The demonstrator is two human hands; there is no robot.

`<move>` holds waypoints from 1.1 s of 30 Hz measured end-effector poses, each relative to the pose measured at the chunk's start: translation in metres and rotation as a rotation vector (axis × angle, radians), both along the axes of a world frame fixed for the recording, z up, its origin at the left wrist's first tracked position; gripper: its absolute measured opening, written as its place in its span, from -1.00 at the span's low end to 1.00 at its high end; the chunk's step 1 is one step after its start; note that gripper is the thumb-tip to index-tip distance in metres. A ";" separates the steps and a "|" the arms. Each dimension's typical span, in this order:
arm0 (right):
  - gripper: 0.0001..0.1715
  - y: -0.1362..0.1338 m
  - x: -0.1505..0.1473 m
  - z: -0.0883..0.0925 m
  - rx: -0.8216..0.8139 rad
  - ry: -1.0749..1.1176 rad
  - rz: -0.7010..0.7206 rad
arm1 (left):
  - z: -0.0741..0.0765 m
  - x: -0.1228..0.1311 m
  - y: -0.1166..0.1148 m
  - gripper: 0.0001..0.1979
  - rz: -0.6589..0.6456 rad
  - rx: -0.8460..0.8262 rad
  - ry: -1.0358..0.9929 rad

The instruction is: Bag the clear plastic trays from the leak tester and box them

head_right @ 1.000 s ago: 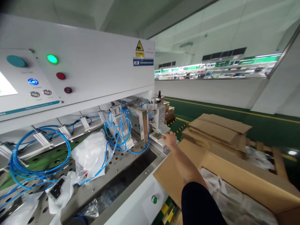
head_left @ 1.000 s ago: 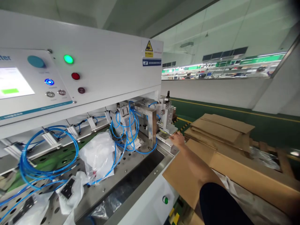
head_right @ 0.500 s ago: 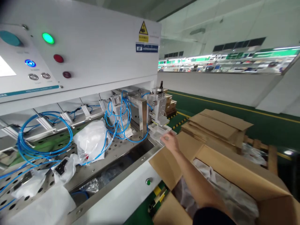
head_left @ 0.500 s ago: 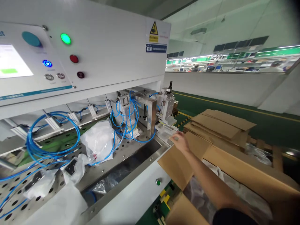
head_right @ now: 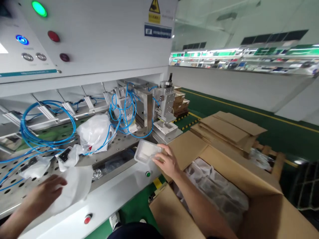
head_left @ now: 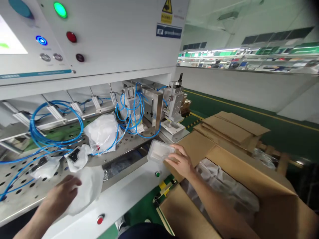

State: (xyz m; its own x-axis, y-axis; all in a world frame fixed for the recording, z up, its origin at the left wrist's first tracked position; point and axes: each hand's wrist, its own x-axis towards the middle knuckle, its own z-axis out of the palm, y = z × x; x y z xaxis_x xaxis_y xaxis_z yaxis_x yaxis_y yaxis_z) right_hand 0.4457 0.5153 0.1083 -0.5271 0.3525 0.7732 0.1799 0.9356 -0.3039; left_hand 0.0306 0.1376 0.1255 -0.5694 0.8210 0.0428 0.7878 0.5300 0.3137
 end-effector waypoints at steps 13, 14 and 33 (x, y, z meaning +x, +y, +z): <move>-0.91 -0.092 -0.043 -0.013 -0.111 0.135 0.108 | -0.008 0.099 0.121 -0.75 -0.102 0.017 -0.142; -0.92 -0.100 -0.050 -0.014 -0.105 0.150 0.115 | -0.008 0.101 0.123 -0.75 -0.104 0.036 -0.151; -0.87 -0.138 -0.088 -0.042 0.051 0.038 0.317 | -0.009 0.111 0.109 -0.51 -0.190 0.277 -0.228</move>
State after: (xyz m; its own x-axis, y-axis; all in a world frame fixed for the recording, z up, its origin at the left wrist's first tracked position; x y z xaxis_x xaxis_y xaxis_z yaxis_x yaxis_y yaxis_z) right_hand 0.3576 0.3769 0.0665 -0.5750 0.1351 0.8069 -0.1338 0.9574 -0.2557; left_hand 0.1416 0.2463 0.1161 -0.4294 0.8874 0.1675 0.7573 0.2528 0.6021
